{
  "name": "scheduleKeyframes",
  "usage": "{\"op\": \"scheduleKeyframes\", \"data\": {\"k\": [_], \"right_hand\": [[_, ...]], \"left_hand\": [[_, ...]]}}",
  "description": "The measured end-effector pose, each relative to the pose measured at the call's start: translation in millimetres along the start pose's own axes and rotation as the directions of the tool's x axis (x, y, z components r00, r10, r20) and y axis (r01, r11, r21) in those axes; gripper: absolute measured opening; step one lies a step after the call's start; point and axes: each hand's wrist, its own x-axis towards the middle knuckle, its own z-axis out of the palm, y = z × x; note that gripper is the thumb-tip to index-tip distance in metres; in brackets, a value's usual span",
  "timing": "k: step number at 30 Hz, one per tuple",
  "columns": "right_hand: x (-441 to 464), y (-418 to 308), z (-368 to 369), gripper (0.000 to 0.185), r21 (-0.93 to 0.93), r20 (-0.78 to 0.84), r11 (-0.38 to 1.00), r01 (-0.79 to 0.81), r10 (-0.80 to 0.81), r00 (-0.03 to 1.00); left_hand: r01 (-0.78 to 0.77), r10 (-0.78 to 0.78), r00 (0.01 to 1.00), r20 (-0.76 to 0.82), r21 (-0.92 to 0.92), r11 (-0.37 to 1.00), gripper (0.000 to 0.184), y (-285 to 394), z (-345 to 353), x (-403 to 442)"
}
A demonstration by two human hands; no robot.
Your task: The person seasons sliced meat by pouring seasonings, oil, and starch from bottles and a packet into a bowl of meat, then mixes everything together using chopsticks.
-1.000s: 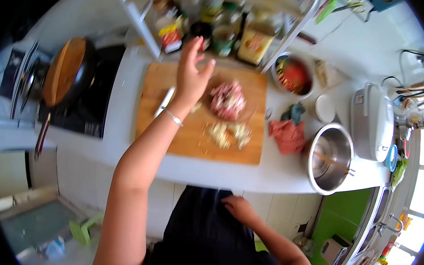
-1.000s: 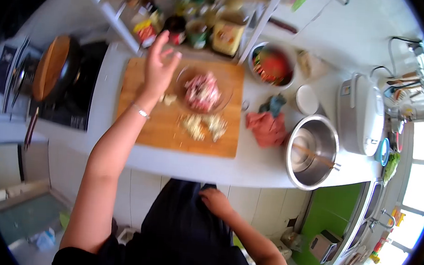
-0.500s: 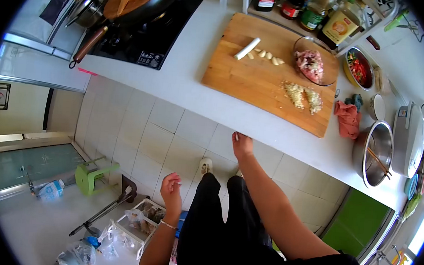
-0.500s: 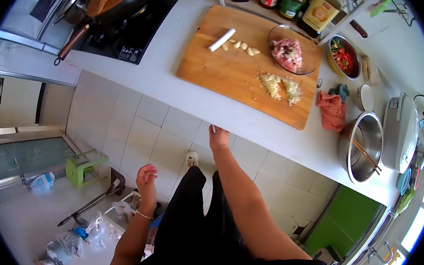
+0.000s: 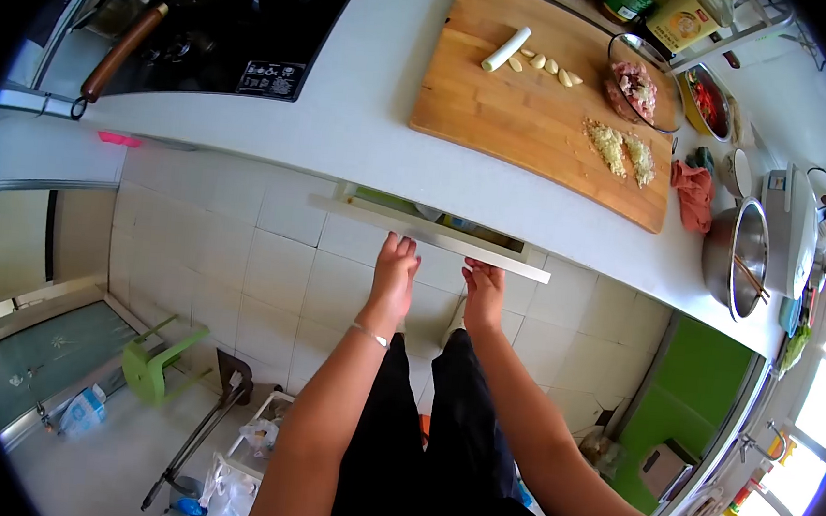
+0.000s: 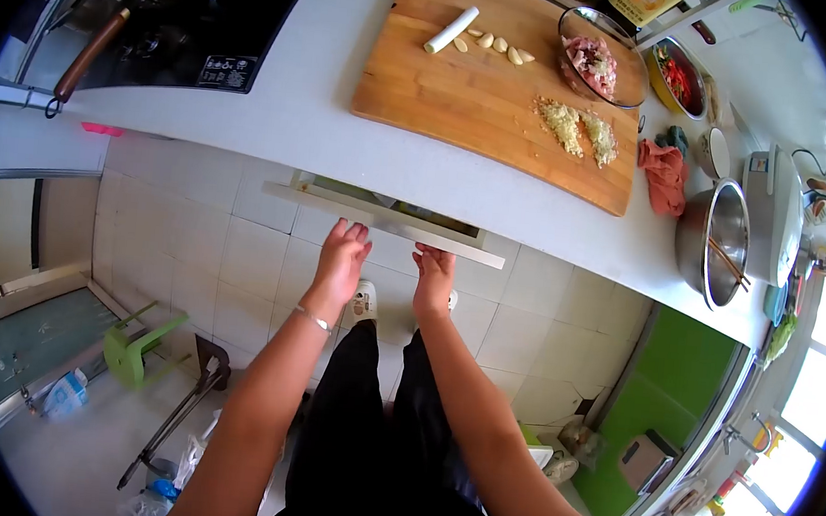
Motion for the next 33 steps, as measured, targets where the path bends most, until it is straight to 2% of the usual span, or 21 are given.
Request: {"op": "scheduleKeyframes", "data": {"k": [2, 5, 8, 10, 13, 16, 18, 19, 20, 22, 23, 24, 25, 26, 27, 28, 29, 30, 31, 32, 33], "right_hand": [[-8.5, 1.6, -8.4, 0.028, -0.015, -0.019, 1.000, -0.007, 0.006, 1.000], [-8.9, 15.7, -24.7, 0.033, -0.133, -0.128, 0.926, -0.352, 0.336, 0.933], [32.6, 30.5, -24.4, 0.038, -0.075, -0.216, 0.910, -0.407, 0.384, 0.898], [71.7, 44.2, -31.8, 0.043, -0.047, -0.200, 0.913, -0.405, 0.388, 0.900], [122.7, 57.3, -33.1, 0.050, 0.021, -0.218, 0.908, -0.419, 0.413, 0.884], [163.5, 71.4, -34.3, 0.038, 0.190, -0.266, 0.883, -0.429, 0.467, 0.843], [185.2, 98.2, -48.8, 0.036, 0.475, 0.069, 0.843, -0.253, 0.250, 0.966], [192.5, 114.6, -54.7, 0.036, 0.481, 0.066, 0.840, -0.250, 0.249, 0.966], [197.6, 131.5, -60.4, 0.038, 0.344, 0.088, 0.935, -0.083, 0.056, 0.995], [194.9, 145.7, -66.4, 0.039, 0.200, 0.132, 0.974, 0.105, -0.133, 0.982], [188.8, 148.6, -68.8, 0.035, 0.118, -0.042, 0.993, -0.019, 0.024, 0.999], [182.4, 145.9, -65.6, 0.033, 0.080, -0.135, 0.993, -0.084, 0.094, 0.986], [175.8, 143.0, -62.2, 0.031, 0.055, -0.226, 0.986, -0.154, 0.163, 0.961], [163.3, 130.3, -51.7, 0.029, 0.193, -0.328, 0.948, -0.253, 0.306, 0.894], [149.5, 124.8, -47.8, 0.028, 0.337, -0.407, 0.883, -0.327, 0.450, 0.795], [133.2, 128.2, -52.3, 0.028, 0.334, -0.419, 0.883, -0.329, 0.452, 0.788], [115.2, 132.4, -59.5, 0.026, 0.308, -0.357, 0.892, -0.331, 0.431, 0.829], [99.5, 131.7, -64.7, 0.024, 0.281, -0.286, 0.901, -0.331, 0.407, 0.867], [82.6, 127.7, -72.4, 0.024, 0.273, -0.289, 0.903, -0.331, 0.405, 0.867], [63.6, 117.6, -79.0, 0.025, 0.111, -0.192, 0.873, -0.475, 0.488, 0.852], [53.6, 109.4, -85.9, 0.026, -0.066, -0.109, 0.808, -0.585, 0.577, 0.809]], "left_hand": [[-0.036, 0.034, 0.981, 0.193, 0.005, 0.999, 0.060, 7.1, 7.1, 14.4], [-0.004, 0.018, 0.985, 0.170, -0.084, 0.996, 0.066, 14.1, 19.2, 14.5], [0.015, 0.003, 0.995, 0.096, -0.179, 0.984, 0.070, 17.2, 32.0, 28.7], [0.006, 0.027, 0.978, 0.206, -0.156, 0.988, 0.081, 24.0, 39.7, 35.0], [0.017, 0.020, 0.973, 0.231, -0.158, 0.987, 0.074, 27.8, 49.3, 42.7], [-0.006, 0.052, 0.963, 0.264, -0.173, 0.985, 0.068, 21.7, 42.8, 53.6], [-0.031, 0.080, 0.952, 0.294, -0.167, 0.985, 0.066, 18.9, 34.9, 55.9], [-0.010, 0.068, 0.961, 0.270, -0.209, 0.978, 0.064, 18.7, 31.8, 56.2], [0.010, 0.053, 0.968, 0.244, -0.253, 0.968, 0.061, 18.2, 28.8, 56.7], [0.034, 0.005, 0.982, 0.188, -0.201, 0.979, 0.060, 14.3, 13.4, 68.1], [0.054, -0.034, 0.991, 0.129, -0.157, 0.986, 0.059, 8.9, 7.4, 75.2], [0.057, -0.036, 0.990, 0.133, -0.159, 0.986, 0.059, 1.1, 4.0, 80.9], [0.038, -0.035, 0.997, 0.068, -0.029, 0.999, 0.058, -6.9, 0.8, 86.0], [0.029, -0.029, 1.000, 0.001, 0.103, 0.994, 0.056, -17.7, -4.6, 93.3], [0.015, -0.019, 1.000, 0.019, 0.210, 0.978, 0.061, -37.1, -15.9, 107.2], [0.029, -0.033, 0.999, 0.015, 0.209, 0.978, 0.061, -54.3, -25.1, 111.2], [-0.261, 0.178, 0.965, 0.191, 0.666, 0.699, 0.061, -71.4, -32.6, 110.7], [-0.490, 0.255, 0.860, 0.443, 0.855, 0.168, 0.061, -82.8, -36.9, 108.4], [-0.562, 0.158, 0.814, 0.560, 0.827, -0.036, 0.066, -90.4, -43.9, 106.4], [-0.561, 0.158, 0.814, 0.559, 0.827, -0.029, 0.066, -97.9, -50.1, 100.4], [-0.534, 0.109, 0.827, 0.552, 0.831, -0.154, 0.069, -104.9, -56.9, 92.8]]}}
